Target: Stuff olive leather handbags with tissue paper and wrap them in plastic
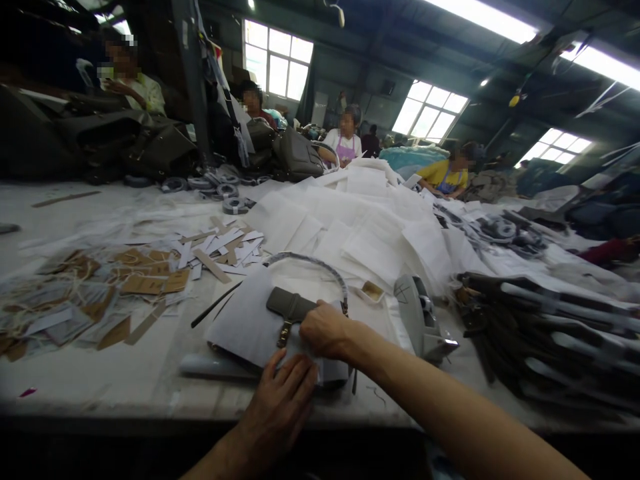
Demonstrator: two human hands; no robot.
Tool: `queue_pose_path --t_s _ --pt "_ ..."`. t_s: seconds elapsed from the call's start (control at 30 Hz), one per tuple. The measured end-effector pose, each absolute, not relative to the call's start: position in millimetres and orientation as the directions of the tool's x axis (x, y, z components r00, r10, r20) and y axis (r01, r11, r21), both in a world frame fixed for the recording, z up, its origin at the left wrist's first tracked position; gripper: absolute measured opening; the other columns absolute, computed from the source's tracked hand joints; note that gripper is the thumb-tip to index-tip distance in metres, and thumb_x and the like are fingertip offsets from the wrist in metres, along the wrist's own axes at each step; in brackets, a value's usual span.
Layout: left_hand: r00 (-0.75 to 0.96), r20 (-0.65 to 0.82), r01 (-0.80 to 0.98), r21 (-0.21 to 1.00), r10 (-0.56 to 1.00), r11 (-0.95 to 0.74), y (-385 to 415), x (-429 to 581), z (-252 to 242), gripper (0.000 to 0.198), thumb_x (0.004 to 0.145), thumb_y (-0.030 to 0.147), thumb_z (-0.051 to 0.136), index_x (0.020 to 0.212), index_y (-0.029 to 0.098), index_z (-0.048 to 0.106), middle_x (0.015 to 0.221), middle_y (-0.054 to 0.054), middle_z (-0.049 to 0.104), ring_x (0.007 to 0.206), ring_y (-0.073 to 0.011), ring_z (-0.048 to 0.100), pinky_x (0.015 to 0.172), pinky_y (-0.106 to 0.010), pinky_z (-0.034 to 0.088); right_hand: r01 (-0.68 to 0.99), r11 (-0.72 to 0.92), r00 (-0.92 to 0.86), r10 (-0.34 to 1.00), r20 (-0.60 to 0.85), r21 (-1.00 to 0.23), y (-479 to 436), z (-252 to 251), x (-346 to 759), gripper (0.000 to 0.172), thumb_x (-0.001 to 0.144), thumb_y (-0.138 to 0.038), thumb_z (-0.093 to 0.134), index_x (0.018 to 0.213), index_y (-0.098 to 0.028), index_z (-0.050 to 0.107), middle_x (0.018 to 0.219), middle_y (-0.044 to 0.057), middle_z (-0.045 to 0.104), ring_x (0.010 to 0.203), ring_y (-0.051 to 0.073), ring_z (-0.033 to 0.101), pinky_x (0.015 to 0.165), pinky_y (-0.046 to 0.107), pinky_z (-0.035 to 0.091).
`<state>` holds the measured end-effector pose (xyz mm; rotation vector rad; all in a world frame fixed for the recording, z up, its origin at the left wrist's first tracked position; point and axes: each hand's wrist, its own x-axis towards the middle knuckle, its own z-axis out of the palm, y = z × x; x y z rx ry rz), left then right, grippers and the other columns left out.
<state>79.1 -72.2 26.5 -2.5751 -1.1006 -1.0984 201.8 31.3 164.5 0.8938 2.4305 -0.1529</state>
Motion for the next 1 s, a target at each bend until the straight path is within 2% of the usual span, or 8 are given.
queue_pose_path --t_s 0.2,0.3,0.5,0.57,0.67,0.77,0.87,1.0 --pt "0.461 0.686 0.656 0.162 0.562 -0.737 -72.7 77.9 27.1 0.035 0.094 0.026 0.05 0.126 0.015 0.059 0.118 -0.009 0.065 0.115 -0.0239 0.053 0.114 -0.047 0.019 0.524 0.842 -0.722 0.52 -0.457 0.129 33.7 155.2 203.5 0.007 0.088 -0.02 0.064 0.093 -0.015 0.066 0.081 0.007 0.073 0.077 0.022 0.068 0.078 0.035 0.039" --pt "0.442 0.701 0.657 0.171 0.559 -0.734 -71.2 80.1 27.2 0.032 0.094 0.022 0.047 0.122 0.014 0.061 0.113 -0.008 0.066 0.113 -0.0229 0.054 0.113 -0.047 0.02 0.49 0.856 -0.748 0.511 -0.423 0.166 45.6 150.9 207.1 0.02 0.082 -0.03 0.075 0.092 -0.015 0.064 0.084 0.007 0.072 0.083 0.023 0.066 0.08 0.035 0.038" --pt "0.43 0.708 0.661 0.176 0.561 -0.729 -68.4 81.5 26.3 0.031 0.096 0.021 0.043 0.121 0.016 0.06 0.111 -0.008 0.066 0.112 -0.0225 0.055 0.112 -0.047 0.021 0.635 0.718 -0.717 0.685 -0.129 0.285 67.5 149.1 233.6 0.033 0.078 -0.035 0.08 0.099 -0.016 0.063 0.098 0.008 0.068 0.095 0.026 0.06 0.086 0.037 0.037" --pt "0.427 0.705 0.661 0.184 0.566 -0.728 -69.1 81.4 26.6 0.032 0.096 0.021 0.043 0.123 0.016 0.06 0.111 -0.008 0.067 0.112 -0.0226 0.055 0.112 -0.047 0.023 0.735 0.624 -0.65 0.759 0.014 0.265 63.5 152.8 245.4 0.028 0.078 -0.028 0.08 0.098 -0.017 0.064 0.1 0.008 0.068 0.097 0.026 0.059 0.088 0.038 0.037" --pt "0.423 0.704 0.664 0.188 0.571 -0.724 -70.8 81.5 27.2 0.032 0.096 0.022 0.044 0.123 0.016 0.059 0.111 -0.008 0.067 0.112 -0.0226 0.055 0.111 -0.047 0.025 0.849 0.52 -0.528 0.834 0.161 0.092 43.3 153.6 254.8 0.011 0.084 -0.027 0.074 0.09 -0.02 0.068 0.094 0.005 0.07 0.095 0.023 0.06 0.091 0.037 0.036" --pt "0.428 0.692 0.668 0.191 0.582 -0.719 -72.0 81.6 26.5 0.031 0.096 0.023 0.045 0.123 0.017 0.059 0.111 -0.008 0.066 0.112 -0.0223 0.055 0.111 -0.047 0.024 0.856 0.516 -0.514 0.856 0.06 -0.027 18.4 141.8 251.2 0.012 0.091 -0.029 0.066 0.085 -0.021 0.072 0.088 0.004 0.072 0.093 0.021 0.062 0.093 0.037 0.037" --pt "0.44 0.682 0.67 0.185 0.585 -0.719 -72.1 80.9 24.9 0.033 0.096 0.022 0.045 0.126 0.015 0.057 0.114 -0.009 0.066 0.113 -0.023 0.054 0.112 -0.049 0.022 0.861 0.508 -0.508 0.859 -0.067 -0.015 4.2 127.9 242.9 0.014 0.092 -0.029 0.063 0.088 -0.019 0.073 0.098 0.007 0.072 0.102 0.023 0.062 0.104 0.043 0.033" --pt "0.479 0.632 0.66 0.197 0.609 -0.725 -72.8 79.7 24.1 0.036 0.096 0.023 0.046 0.131 0.015 0.053 0.116 -0.01 0.065 0.114 -0.0237 0.054 0.112 -0.049 0.024 0.875 0.483 -0.483 0.875 -0.004 -0.006 -7.7 128.3 231.9 0.02 0.094 -0.031 0.059 0.087 -0.018 0.072 0.096 0.007 0.073 0.107 0.027 0.062 0.113 0.053 0.023"
